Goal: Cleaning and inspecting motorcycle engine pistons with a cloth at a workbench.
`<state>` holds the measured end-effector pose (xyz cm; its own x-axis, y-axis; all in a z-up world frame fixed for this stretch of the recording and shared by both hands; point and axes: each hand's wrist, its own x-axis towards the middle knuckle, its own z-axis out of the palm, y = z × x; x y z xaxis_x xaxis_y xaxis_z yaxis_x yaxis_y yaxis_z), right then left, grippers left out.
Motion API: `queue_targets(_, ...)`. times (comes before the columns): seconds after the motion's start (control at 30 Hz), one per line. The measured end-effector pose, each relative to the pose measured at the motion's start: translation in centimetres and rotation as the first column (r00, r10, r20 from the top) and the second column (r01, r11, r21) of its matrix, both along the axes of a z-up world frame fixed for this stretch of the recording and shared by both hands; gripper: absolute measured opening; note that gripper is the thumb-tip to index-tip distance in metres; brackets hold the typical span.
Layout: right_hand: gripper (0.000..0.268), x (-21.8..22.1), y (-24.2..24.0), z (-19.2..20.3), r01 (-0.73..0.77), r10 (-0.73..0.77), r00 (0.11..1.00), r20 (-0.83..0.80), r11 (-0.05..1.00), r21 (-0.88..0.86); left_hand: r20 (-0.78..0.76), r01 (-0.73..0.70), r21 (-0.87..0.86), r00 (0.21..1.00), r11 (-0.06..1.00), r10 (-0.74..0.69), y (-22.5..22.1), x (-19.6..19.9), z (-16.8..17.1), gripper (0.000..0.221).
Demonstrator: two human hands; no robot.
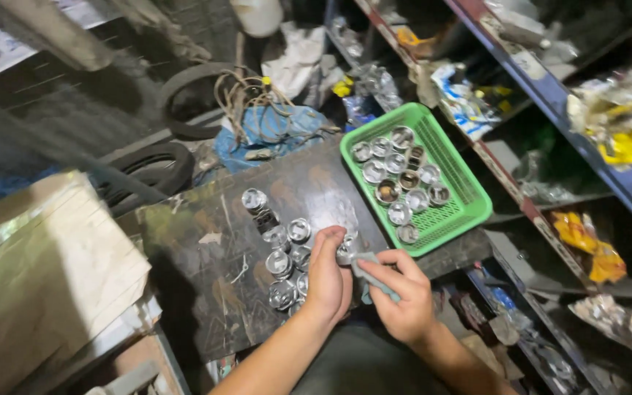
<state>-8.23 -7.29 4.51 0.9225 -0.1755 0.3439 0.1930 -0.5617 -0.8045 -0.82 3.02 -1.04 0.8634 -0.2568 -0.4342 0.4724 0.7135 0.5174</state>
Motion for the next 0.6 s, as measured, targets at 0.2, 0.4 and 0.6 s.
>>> queue_targets(0.2,0.042,-0.5,-2.0,-1.2,-0.042,0.052,0.995,0.09,0.993,-0.111,-0.013,0.064,-0.073,0.998,0.995,-0.066,-1.3,-1.8,1.2,0.025)
queue_targets(0.4,0.04,-0.4,-6.7,-1.7,-0.044,0.051,0.996,0.076,0.995,-0.085,-0.069,-0.014,-0.123,0.998,0.992,0.006,-3.5,-2.4,2.5,0.038)
queue_targets(0.6,0.036,-0.1,-9.5,-0.8,-0.069,0.069,0.995,0.066,0.998,0.004,-0.044,-0.105,-0.04,0.994,0.994,0.103,-5.9,-3.3,3.2,0.04)
